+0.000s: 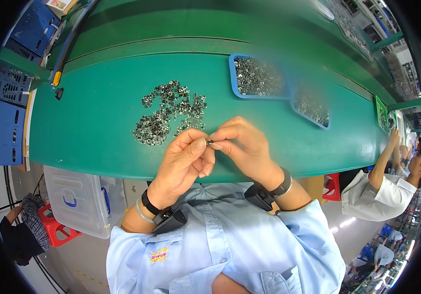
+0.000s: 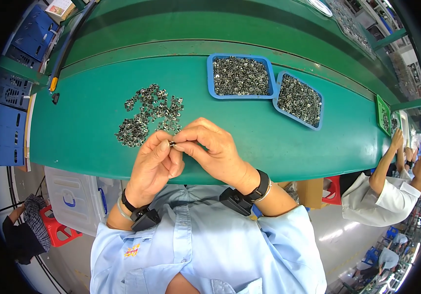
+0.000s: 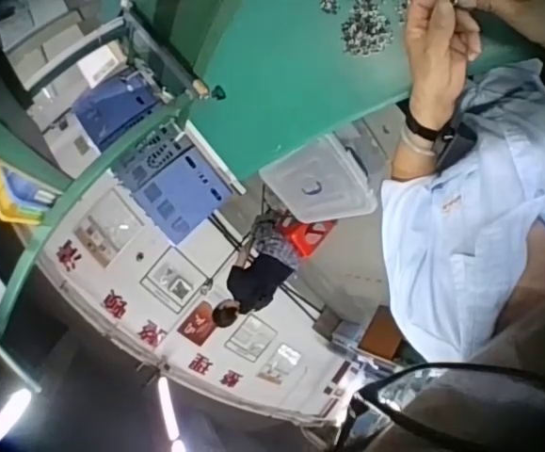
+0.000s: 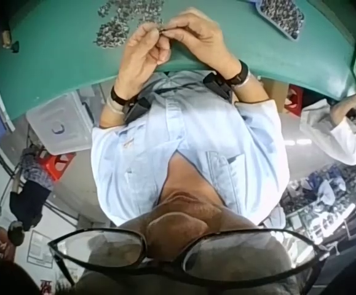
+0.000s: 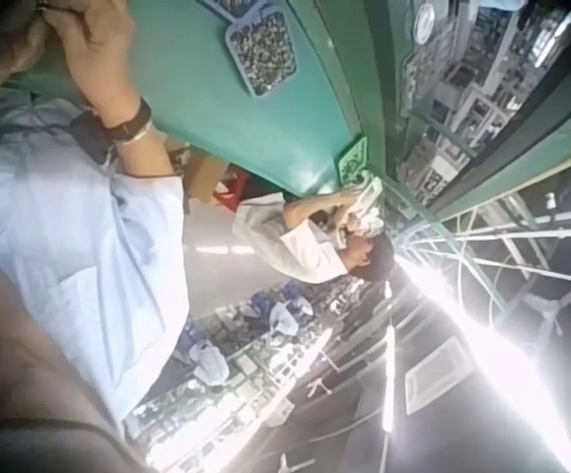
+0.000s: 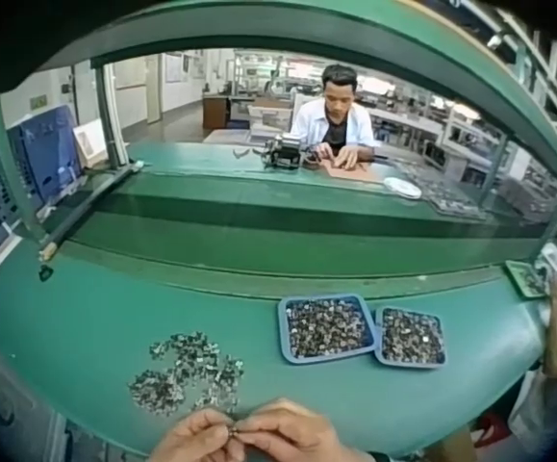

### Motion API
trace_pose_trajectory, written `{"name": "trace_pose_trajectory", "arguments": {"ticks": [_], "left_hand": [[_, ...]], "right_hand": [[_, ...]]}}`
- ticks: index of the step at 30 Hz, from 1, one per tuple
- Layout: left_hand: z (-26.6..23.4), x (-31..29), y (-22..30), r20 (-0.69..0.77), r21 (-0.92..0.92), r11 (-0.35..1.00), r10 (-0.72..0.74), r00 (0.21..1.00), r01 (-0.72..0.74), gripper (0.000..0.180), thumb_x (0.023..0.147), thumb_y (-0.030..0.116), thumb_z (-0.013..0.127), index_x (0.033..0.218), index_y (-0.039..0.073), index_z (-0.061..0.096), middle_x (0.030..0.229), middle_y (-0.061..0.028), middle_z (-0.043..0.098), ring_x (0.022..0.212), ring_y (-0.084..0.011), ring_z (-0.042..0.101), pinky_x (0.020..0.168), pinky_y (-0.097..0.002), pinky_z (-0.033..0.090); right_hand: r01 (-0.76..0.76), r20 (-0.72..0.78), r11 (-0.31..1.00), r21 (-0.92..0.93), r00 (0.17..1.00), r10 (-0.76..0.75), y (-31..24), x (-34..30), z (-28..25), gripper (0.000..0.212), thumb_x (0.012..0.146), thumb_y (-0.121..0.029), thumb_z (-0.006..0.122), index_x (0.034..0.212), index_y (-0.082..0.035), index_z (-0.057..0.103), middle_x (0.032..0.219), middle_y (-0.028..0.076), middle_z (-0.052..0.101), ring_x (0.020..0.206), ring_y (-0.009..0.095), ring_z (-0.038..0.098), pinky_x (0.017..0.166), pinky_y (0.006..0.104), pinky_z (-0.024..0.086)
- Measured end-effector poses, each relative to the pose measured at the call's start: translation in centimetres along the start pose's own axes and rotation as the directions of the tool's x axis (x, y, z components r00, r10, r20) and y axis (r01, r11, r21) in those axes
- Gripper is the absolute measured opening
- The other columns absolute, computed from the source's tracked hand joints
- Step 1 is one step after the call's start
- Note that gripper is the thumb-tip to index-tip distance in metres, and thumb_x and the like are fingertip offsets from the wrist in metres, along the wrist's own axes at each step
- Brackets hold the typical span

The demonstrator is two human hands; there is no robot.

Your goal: The person picks up a metal component from the table and a small black part from a blue tray, presses them together, and places the assembly into a pile.

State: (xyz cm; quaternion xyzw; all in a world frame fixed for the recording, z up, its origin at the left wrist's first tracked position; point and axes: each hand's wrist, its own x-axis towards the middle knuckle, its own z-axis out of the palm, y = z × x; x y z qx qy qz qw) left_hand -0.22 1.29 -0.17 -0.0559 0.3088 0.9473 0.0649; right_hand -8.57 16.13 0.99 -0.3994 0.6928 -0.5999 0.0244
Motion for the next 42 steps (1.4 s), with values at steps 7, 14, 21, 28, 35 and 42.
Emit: {"name": "trace_pose_trajectory", "arguments": {"ticks": [7,14,21,28,35,42], "left_hand": [[0.0,0.1,-0.1,0.026,-0.066,0.997,0.029,0.999,-0.027,0.014,0.093,0.019,0.056,0.095,0.005,0.053,0.072,-0.0073,0.059,0.056,-0.0130,0.052,0.048,-0.0249,0.041],[-0.2,0.1,0.2,0.035,-0.011,1.000,0.016,0.999,-0.015,0.014,0.092,0.019,0.057,0.092,0.006,0.054,0.069,-0.0066,0.059,0.055,-0.0124,0.053,0.047,-0.0242,0.040],[-0.4,0.2,1.0,0.001,0.131,0.991,-0.039,0.999,0.038,0.014,0.093,0.019,0.056,0.091,0.005,0.053,0.069,-0.0068,0.058,0.055,-0.0123,0.053,0.046,-0.0235,0.039],[0.3,0.0,1.3,-0.040,0.108,0.992,-0.061,0.997,0.065,0.019,0.096,0.023,0.050,0.091,0.005,0.052,0.068,-0.0070,0.057,0.056,-0.0123,0.052,0.048,-0.0231,0.038],[0.5,0.3,1.2,-0.011,0.088,0.994,-0.065,0.998,0.065,0.020,0.096,0.024,0.050,0.092,0.004,0.051,0.068,-0.0062,0.057,0.056,-0.0116,0.052,0.048,-0.0230,0.039],[0.4,0.9,1.0,-0.025,0.214,0.974,-0.072,0.997,0.076,0.018,0.094,0.022,0.053,0.096,0.004,0.054,0.072,-0.0048,0.058,0.057,-0.0102,0.052,0.048,-0.0229,0.039]], "right_hand": [[0.033,0.003,0.998,-0.050,0.999,-0.033,-0.4,0.3,0.1,0.013,0.075,-0.005,0.071,0.085,-0.007,0.064,0.082,0.005,0.063,0.075,0.020,0.060,0.063,0.0298,0.048],[0.091,0.028,0.988,-0.121,0.996,-0.088,-0.5,0.6,0.0,0.013,0.073,-0.005,0.071,0.084,-0.007,0.065,0.080,0.005,0.064,0.071,0.020,0.061,0.060,0.0305,0.048],[0.106,0.065,0.983,-0.148,0.993,-0.097,0.1,0.4,-0.2,0.014,0.073,-0.005,0.072,0.085,-0.007,0.065,0.079,0.006,0.063,0.071,0.021,0.061,0.059,0.0305,0.048],[0.075,0.061,0.995,-0.062,0.996,-0.071,0.7,0.3,-0.2,0.013,0.076,-0.004,0.070,0.087,-0.008,0.063,0.081,0.005,0.063,0.073,0.019,0.061,0.060,0.0292,0.050],[0.016,0.030,1.000,-0.010,0.999,-0.016,0.9,0.1,-0.2,0.014,0.075,-0.005,0.071,0.086,-0.007,0.063,0.080,0.004,0.064,0.073,0.018,0.060,0.061,0.0287,0.049],[0.008,0.008,0.995,-0.103,1.000,-0.007,0.8,0.3,-1.3,0.013,0.075,-0.006,0.071,0.086,-0.006,0.063,0.082,0.006,0.063,0.073,0.019,0.060,0.063,0.0297,0.049]]}}
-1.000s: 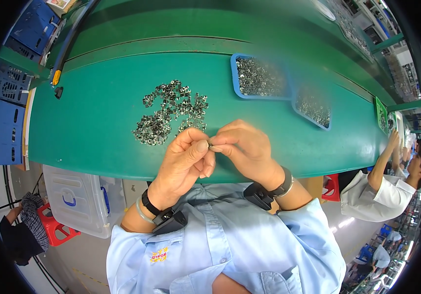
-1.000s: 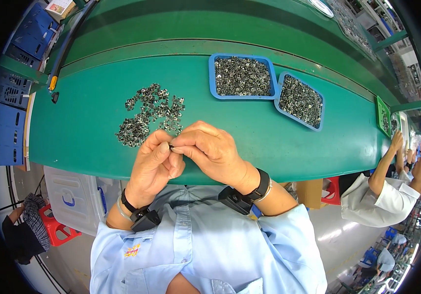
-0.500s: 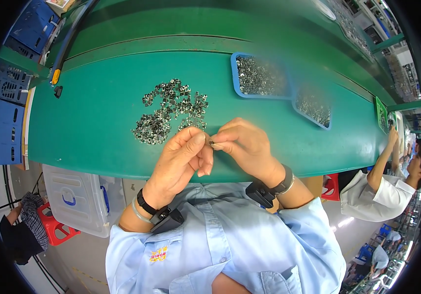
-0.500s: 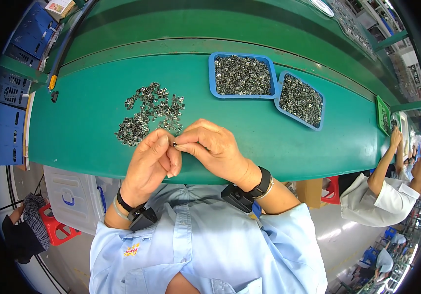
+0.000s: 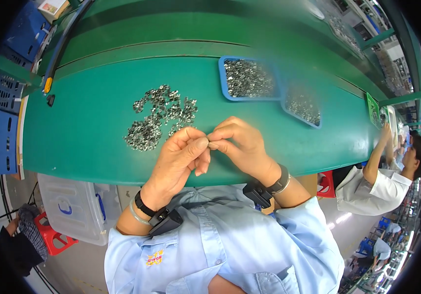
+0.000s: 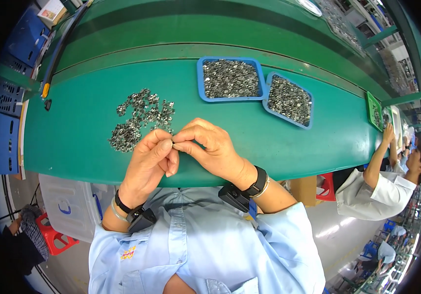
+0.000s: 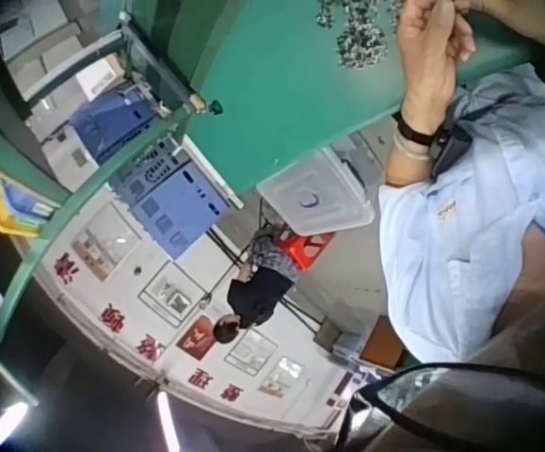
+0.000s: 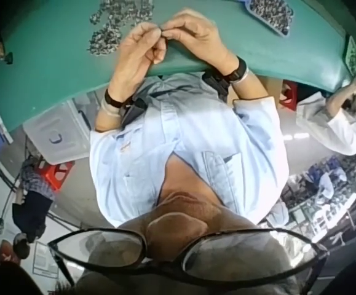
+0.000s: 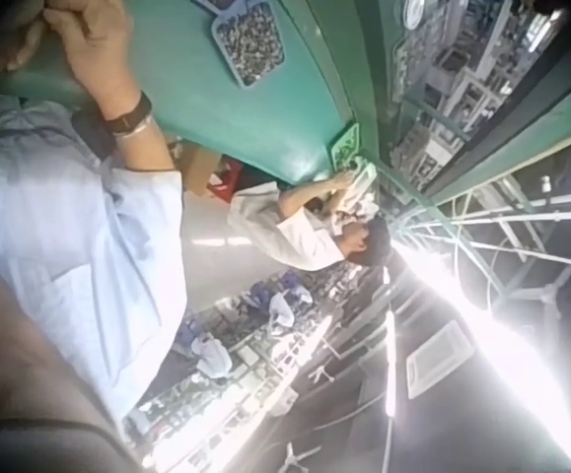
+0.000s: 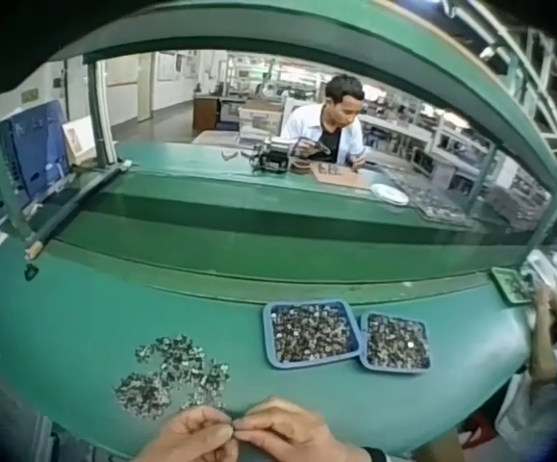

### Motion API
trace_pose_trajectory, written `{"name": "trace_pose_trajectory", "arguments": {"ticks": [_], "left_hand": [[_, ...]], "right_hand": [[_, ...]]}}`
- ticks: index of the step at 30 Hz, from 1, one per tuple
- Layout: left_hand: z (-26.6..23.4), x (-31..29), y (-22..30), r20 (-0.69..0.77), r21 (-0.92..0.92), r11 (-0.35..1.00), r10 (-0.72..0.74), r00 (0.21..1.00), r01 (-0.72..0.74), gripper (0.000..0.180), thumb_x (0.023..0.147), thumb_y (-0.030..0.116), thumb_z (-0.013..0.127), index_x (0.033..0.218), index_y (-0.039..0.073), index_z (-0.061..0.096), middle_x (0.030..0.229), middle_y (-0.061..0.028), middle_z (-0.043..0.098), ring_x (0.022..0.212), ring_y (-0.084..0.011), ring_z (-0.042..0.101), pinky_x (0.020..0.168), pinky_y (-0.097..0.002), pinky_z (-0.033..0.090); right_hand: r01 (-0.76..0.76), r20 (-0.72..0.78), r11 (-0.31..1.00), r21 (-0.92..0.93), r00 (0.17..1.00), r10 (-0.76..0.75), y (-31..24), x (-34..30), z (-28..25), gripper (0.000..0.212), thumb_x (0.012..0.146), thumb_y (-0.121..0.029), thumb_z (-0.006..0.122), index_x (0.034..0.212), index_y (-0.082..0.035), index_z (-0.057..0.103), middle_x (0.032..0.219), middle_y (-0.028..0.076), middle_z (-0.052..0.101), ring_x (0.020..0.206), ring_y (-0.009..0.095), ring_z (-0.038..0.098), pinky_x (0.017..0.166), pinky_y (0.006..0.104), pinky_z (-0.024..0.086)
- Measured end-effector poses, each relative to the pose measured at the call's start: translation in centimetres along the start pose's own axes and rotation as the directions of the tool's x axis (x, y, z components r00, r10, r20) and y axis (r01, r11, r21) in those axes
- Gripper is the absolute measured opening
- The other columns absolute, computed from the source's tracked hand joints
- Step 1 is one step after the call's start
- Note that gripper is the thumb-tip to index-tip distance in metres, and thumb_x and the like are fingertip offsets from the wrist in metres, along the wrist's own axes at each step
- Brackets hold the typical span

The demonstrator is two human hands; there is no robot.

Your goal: The person picks up a metal component from the table and a small black part from a blue tray, presses them together, and places the assembly into a pile.

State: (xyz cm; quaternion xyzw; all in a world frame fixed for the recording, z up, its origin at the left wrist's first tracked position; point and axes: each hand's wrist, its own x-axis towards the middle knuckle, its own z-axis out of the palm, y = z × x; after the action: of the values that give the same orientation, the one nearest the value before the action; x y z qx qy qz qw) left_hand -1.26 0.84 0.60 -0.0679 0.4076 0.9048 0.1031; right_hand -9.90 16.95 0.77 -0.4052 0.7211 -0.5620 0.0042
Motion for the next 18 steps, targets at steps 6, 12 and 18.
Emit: {"name": "trace_pose_trajectory", "arguments": {"ticks": [6,12,18], "left_hand": [[-0.8,-0.7,0.2,-0.116,-0.042,0.999,-0.003,0.993,-0.002,0.018,0.094,0.019,0.053,0.102,0.003,0.055,0.073,-0.0048,0.058,0.055,-0.0106,0.051,0.047,-0.0230,0.039],[-3.0,-1.9,0.0,-0.190,-0.058,0.997,0.039,0.981,-0.051,0.017,0.094,0.016,0.052,0.104,0.002,0.054,0.072,-0.0051,0.058,0.054,-0.0112,0.051,0.047,-0.0233,0.039],[-3.3,-2.1,0.1,-0.194,-0.085,0.995,0.026,0.981,-0.043,0.017,0.094,0.015,0.052,0.104,0.002,0.054,0.072,-0.0052,0.057,0.054,-0.0113,0.051,0.047,-0.0236,0.040]], "right_hand": [[0.081,-0.044,0.941,-0.327,0.994,-0.101,2.0,3.4,-5.6,0.012,0.079,-0.007,0.066,0.090,-0.005,0.063,0.088,0.009,0.063,0.078,0.023,0.061,0.068,0.0327,0.049],[0.025,0.001,0.797,-0.604,1.000,-0.030,4.1,5.1,-5.9,0.016,0.081,-0.008,0.062,0.096,-0.004,0.063,0.093,0.010,0.061,0.082,0.029,0.061,0.070,0.0339,0.050],[0.163,0.322,0.811,-0.562,0.946,0.034,4.4,6.7,-0.3,0.014,0.081,-0.009,0.061,0.095,-0.006,0.063,0.085,0.009,0.058,0.079,0.029,0.061,0.066,0.0360,0.050]]}}
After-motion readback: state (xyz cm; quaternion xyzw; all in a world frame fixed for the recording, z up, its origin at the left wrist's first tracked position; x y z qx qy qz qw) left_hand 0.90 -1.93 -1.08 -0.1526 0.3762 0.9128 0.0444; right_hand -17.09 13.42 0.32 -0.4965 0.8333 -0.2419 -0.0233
